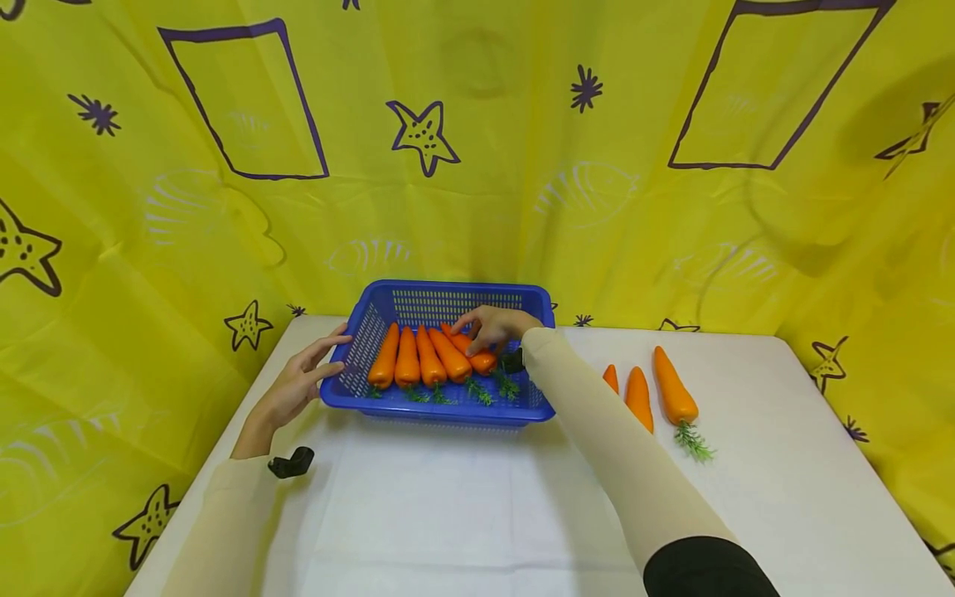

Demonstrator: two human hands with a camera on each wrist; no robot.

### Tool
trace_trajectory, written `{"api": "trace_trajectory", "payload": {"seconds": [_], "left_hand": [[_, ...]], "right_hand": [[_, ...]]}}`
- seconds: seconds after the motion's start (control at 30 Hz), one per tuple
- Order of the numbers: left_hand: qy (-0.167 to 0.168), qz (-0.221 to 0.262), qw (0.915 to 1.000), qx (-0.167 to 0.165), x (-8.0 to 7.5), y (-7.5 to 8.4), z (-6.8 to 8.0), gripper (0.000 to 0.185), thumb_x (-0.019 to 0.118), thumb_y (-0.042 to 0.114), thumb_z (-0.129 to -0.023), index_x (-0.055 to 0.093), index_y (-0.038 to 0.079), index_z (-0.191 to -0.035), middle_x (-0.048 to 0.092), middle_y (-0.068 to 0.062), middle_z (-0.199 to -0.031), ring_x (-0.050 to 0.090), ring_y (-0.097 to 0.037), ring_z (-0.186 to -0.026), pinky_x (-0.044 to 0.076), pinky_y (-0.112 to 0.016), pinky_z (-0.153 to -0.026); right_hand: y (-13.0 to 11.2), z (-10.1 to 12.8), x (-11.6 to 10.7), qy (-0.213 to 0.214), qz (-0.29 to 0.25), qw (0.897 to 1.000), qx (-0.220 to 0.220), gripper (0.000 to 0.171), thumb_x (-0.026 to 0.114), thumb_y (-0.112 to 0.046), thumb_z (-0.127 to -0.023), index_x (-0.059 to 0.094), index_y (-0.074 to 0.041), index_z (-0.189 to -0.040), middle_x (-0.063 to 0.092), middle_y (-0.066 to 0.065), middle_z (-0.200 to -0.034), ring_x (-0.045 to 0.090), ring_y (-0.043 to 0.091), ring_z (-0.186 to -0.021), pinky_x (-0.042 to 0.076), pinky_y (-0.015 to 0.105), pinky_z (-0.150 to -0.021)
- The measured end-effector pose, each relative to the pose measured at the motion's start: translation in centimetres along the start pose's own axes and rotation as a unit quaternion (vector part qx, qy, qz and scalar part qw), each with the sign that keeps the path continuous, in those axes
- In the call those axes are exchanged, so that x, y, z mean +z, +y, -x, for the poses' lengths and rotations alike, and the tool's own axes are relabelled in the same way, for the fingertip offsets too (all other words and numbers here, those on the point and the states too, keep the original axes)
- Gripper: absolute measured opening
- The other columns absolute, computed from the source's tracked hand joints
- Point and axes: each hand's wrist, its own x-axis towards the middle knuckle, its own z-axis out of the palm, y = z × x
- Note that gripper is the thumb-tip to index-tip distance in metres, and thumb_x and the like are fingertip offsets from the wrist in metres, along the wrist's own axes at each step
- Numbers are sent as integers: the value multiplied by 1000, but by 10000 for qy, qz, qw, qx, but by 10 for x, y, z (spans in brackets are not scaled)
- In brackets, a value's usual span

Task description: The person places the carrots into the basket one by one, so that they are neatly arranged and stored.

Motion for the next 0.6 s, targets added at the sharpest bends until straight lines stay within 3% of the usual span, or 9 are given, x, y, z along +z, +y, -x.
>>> {"api": "trace_trajectory", "payload": {"seconds": [0.23,0.6], "left_hand": [[-20,-48,10000,52,0,-1,0,51,53,14,-108,39,9,-157,9,4,-173,24,-42,-151,60,-39,-91],[-16,61,10000,21,1,1,1,52,53,13,-108,38,7,-157,8,5,-173,36,-22,-142,60,-40,-91]], "right_hand": [[-9,9,0,-76,216,9997,87,59,74,-9,-95,55,-22,-149,53,21,-145,57,36,-125,61,46,-89],[-22,23,-7,-142,657,9977,-26,65,74,-8,-95,48,-19,-153,51,24,-145,61,36,-120,62,46,-87]]}}
